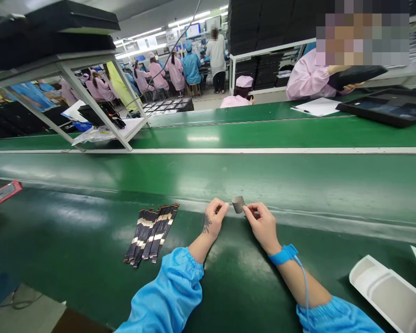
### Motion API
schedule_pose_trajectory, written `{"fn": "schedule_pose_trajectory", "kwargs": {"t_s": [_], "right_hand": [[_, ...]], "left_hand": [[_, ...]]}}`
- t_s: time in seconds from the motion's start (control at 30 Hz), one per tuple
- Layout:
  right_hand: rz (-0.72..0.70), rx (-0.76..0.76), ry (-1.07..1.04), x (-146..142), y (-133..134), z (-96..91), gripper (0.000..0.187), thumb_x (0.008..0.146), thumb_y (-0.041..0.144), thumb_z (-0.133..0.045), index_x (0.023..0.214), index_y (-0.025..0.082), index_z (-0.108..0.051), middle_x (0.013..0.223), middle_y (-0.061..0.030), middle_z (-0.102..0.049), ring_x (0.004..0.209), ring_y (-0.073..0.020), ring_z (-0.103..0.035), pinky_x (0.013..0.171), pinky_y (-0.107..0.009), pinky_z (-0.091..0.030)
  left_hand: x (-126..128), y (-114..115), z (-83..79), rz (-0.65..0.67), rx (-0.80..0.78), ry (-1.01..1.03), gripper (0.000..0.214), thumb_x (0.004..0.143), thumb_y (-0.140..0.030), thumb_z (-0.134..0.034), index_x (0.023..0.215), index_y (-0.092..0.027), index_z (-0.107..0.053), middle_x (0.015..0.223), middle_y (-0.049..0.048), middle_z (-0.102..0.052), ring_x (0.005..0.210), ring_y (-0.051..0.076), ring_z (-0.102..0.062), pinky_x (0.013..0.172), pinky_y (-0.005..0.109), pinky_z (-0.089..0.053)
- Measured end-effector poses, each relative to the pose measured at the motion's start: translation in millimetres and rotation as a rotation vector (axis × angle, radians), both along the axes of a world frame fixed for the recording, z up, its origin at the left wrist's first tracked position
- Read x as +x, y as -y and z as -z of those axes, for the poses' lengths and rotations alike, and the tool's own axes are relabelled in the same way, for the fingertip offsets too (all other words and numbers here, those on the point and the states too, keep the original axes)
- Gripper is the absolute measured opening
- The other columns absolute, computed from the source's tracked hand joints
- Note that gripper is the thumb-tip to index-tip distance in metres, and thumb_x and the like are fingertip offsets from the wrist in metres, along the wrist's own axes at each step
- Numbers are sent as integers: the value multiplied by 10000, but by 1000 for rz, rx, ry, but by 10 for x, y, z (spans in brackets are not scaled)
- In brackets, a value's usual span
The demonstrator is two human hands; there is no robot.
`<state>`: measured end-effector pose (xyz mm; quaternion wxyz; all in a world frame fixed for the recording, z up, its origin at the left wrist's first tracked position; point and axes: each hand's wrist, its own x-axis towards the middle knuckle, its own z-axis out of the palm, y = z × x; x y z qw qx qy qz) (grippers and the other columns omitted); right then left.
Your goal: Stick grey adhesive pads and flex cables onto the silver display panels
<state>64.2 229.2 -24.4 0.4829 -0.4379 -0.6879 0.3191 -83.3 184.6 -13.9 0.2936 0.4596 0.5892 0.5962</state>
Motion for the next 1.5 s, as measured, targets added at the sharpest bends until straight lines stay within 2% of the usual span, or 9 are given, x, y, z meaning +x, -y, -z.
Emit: {"fn": "schedule_pose_trajectory", "kwargs": {"t_s": [0.2, 0.4, 0.5, 0.6, 0.77, 1.03, 1.2, 1.5], "right_hand": [[12, 47, 25, -8, 6, 12, 312, 864, 479, -554, 706, 212, -586, 681, -21, -598, 624, -163, -565, 567, -291, -485], [33, 82, 46, -10, 7, 32, 299, 875, 465, -544, 708, 219, -580, 685, -21, -598, 632, -167, -570, 582, -296, -488], [51, 93, 57, -13, 4, 51, 295, 879, 459, -539, 713, 219, -581, 689, -22, -600, 629, -168, -569, 584, -299, -485], [55, 105, 66, -14, 5, 58, 286, 881, 449, -537, 717, 218, -579, 691, -22, -601, 625, -166, -568, 582, -298, -485], [37, 133, 72, -17, 27, 34, 246, 891, 403, -534, 728, 223, -574, 702, -21, -605, 642, -167, -585, 611, -306, -501], [-5, 179, 71, -26, 63, -5, 236, 897, 392, -534, 728, 232, -575, 702, -25, -616, 641, -172, -587, 611, -315, -498], [-9, 209, 53, -24, 76, -36, 218, 900, 355, -541, 722, 232, -571, 700, -24, -619, 641, -170, -580, 612, -310, -491], [-8, 220, 19, -25, 82, -61, 193, 897, 322, -549, 727, 232, -568, 697, -20, -609, 646, -167, -576, 611, -304, -495]], "left_hand": [[108, -13, 17, 19, -21, -82, 459, 710, -536, -697, 523, -194, -456, 525, -52, -418, 517, 98, -375, 516, 237, -303], [119, -15, 46, -32, -5, -129, 491, 712, -527, -703, 484, -197, -420, 501, -52, -401, 511, 101, -376, 520, 240, -311], [169, 24, 20, -12, 21, -139, 400, 742, -493, -681, 520, -200, -523, 524, -36, -447, 522, 110, -413, 530, 243, -350], [221, 49, 5, 4, 37, -131, 282, 769, -447, -656, 634, -200, -647, 573, -15, -510, 543, 120, -459, 549, 246, -400], [220, 28, 36, -17, 9, -85, 205, 777, -384, -639, 740, -192, -698, 646, 7, -578, 574, 127, -511, 566, 244, -443], [183, -17, 76, -63, -62, 8, 277, 771, -458, -645, 741, -184, -666, 725, 26, -650, 678, 149, -602, 641, 255, -487], [147, -46, 79, -98, -97, 39, 290, 756, -468, -647, 682, -192, -599, 629, -16, -594, 609, 127, -571, 575, 231, -466], [88, -72, 84, -152, -126, 71, 336, 683, -482, -694, 631, -210, -504, 591, -44, -502, 594, 121, -517, 520, 212, -433]]}}
